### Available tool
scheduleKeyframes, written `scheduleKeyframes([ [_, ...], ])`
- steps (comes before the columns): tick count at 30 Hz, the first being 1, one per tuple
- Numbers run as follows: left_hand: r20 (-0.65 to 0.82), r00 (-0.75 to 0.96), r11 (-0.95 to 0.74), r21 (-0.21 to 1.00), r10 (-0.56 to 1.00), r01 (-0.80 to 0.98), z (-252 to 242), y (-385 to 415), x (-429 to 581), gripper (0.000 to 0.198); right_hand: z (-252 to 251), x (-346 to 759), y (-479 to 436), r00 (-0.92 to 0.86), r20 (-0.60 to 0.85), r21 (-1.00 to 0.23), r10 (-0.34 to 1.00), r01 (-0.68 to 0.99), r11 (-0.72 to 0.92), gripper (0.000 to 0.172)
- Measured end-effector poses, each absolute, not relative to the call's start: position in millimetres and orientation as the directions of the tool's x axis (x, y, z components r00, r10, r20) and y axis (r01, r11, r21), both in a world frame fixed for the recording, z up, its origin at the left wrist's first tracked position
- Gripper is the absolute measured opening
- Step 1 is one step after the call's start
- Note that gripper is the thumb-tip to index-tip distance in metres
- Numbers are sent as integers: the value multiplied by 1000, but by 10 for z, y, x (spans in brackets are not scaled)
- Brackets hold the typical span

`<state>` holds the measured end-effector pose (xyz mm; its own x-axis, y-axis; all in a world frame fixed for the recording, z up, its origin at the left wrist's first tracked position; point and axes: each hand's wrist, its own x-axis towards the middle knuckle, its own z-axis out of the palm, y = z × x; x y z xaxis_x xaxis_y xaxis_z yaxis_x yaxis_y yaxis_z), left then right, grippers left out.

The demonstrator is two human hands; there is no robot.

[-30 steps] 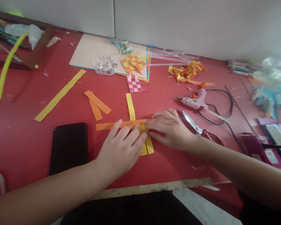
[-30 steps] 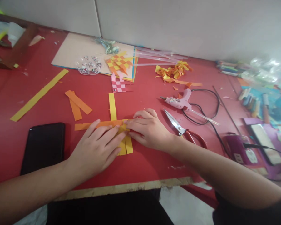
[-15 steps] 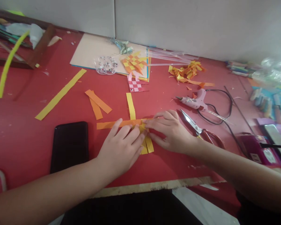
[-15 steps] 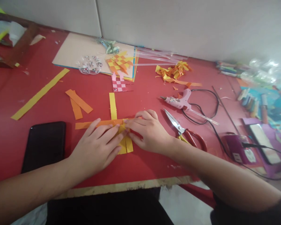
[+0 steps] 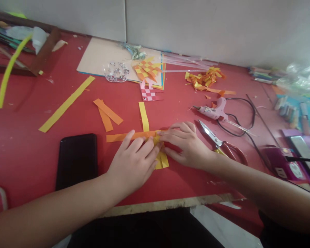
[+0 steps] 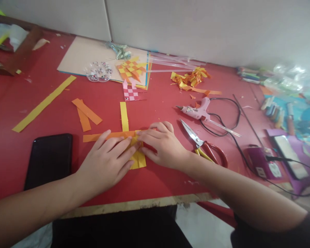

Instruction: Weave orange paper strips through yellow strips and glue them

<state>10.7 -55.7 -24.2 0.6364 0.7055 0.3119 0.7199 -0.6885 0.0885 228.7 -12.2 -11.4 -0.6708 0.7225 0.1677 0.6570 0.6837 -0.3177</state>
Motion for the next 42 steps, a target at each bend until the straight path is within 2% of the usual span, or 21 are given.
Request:
scheduleKeyframes([
  [12, 376, 632, -698, 58, 678, 714, -264, -551, 115, 27, -35, 2309, -142, -733, 103, -313, 673, 618, 721, 35],
  [15, 359, 636, -696, 59, 683, 715, -268, -550, 113, 27, -6, 2303, -101, -760, 129, -325, 637, 574, 751, 37],
  [17, 353, 637, -696, 61, 685, 715, -268, -554, 108, 28, 5, 2274, -37, -759, 172, -359, 628, 545, 758, 32],
  [20, 354, 633, -692, 60, 689, 720, -262, -564, 106, 32, -11, 2169, 103, -663, 212, -422, 718, 601, 679, 20],
  [22, 351, 630, -686, 51, 693, 726, -257, -568, 109, 32, -48, 2065, 199, -566, 194, -441, 802, 680, 586, 18],
  [27, 351, 626, -680, 41, 696, 732, -258, -568, 123, 31, -142, 1795, 339, -414, 92, -455, 905, 791, 408, 27],
  [36, 344, 633, -680, 25, 694, 732, -270, -557, 120, 34, 40, 1603, 300, -363, -162, -582, 918, 786, 208, 14],
  [38, 348, 635, -684, 25, 690, 730, -276, -555, 115, 33, 55, 1630, 269, -366, -169, -605, 915, 771, 197, 16],
  [42, 356, 634, -687, 32, 686, 726, -282, -560, 110, 32, 24, 1711, 239, -363, -72, -616, 929, 749, 244, 24],
])
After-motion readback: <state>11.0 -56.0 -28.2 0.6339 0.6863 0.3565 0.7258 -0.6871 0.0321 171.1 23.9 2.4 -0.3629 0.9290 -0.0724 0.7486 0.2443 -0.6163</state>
